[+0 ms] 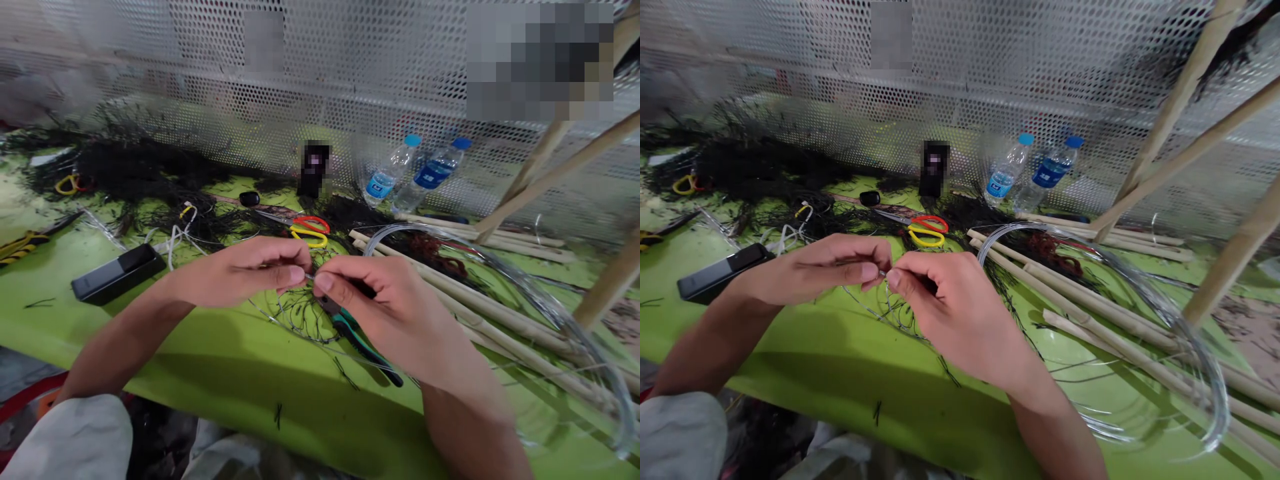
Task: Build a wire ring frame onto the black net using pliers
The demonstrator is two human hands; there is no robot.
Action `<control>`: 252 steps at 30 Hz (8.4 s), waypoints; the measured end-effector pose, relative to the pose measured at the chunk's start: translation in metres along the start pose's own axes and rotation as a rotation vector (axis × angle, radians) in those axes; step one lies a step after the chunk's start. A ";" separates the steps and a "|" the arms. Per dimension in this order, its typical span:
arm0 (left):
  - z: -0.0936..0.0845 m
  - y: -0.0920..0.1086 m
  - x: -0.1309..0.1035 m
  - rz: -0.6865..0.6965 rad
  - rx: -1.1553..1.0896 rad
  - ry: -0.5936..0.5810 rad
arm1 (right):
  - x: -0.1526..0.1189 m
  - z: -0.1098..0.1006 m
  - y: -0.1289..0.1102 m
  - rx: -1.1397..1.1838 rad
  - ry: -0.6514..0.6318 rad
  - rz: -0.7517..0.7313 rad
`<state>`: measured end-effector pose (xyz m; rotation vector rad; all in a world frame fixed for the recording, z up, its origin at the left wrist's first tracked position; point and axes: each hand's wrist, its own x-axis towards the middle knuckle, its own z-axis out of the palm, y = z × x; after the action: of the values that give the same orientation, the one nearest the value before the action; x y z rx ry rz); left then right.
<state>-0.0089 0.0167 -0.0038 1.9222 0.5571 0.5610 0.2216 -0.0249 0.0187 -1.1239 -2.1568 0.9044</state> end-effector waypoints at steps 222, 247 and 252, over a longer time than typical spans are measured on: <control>0.091 -0.029 -0.049 0.544 0.945 0.887 | -0.095 0.105 0.079 -0.222 0.152 -0.047; 0.104 0.000 -0.053 0.350 0.461 0.752 | -0.091 0.110 0.103 -0.266 0.295 -0.331; 0.108 0.001 -0.053 0.349 0.345 0.725 | -0.087 0.112 0.101 -0.233 0.307 -0.329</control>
<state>0.0147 -0.0913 -0.0514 2.1297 0.8121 1.4987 0.2357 -0.0907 -0.1422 -0.9038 -2.1363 0.3191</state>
